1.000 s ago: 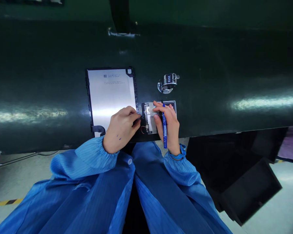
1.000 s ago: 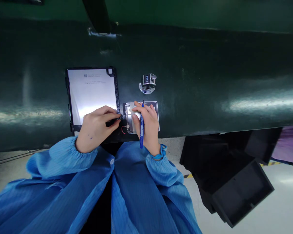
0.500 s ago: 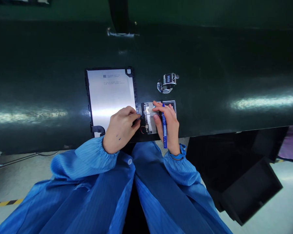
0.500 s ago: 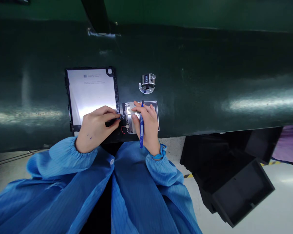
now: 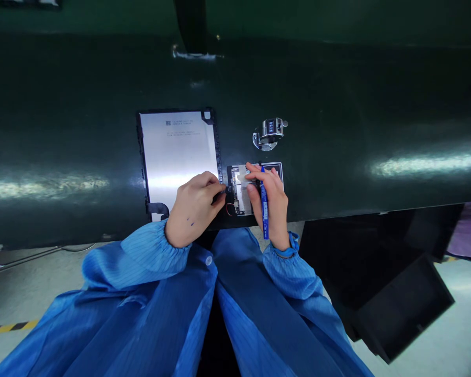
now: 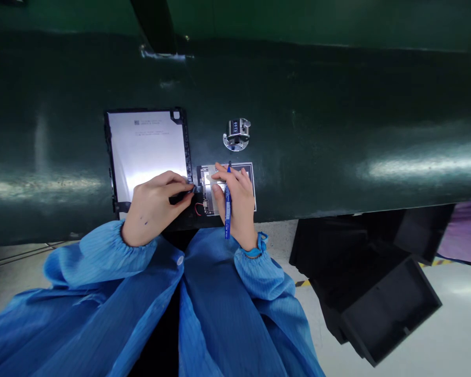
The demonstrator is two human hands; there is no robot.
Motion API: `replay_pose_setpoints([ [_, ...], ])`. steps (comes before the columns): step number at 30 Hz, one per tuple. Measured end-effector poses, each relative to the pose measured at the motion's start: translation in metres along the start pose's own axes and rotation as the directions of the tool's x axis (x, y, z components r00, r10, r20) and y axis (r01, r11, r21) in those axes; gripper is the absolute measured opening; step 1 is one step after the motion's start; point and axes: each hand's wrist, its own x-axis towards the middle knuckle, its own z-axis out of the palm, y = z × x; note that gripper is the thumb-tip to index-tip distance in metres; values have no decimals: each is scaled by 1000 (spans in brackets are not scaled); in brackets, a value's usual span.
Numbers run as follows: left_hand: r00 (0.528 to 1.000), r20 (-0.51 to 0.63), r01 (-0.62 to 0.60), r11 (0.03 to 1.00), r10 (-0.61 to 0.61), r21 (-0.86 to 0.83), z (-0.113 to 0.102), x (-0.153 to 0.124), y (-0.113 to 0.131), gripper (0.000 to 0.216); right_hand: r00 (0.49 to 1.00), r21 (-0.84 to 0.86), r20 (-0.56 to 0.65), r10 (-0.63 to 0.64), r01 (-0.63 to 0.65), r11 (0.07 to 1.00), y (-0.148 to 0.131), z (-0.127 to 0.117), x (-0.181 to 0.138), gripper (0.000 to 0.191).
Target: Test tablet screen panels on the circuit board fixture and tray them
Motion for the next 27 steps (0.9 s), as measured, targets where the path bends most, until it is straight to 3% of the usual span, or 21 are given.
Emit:
replay_pose_setpoints([
  [17,999,52,13,1000,-14,27,0,3,4,17,1000,2,9,1,-1,1000,-1,-1,-1,12],
  [22,997,62,42,999,-42,-9,2,3,2,17,998,-46,9,61,-61,997,-8,1,3,17],
  [27,991,115,64,998,-61,-15,5,7,2,16,992,-144,-65,109,-117,983,-16,15,4,24],
])
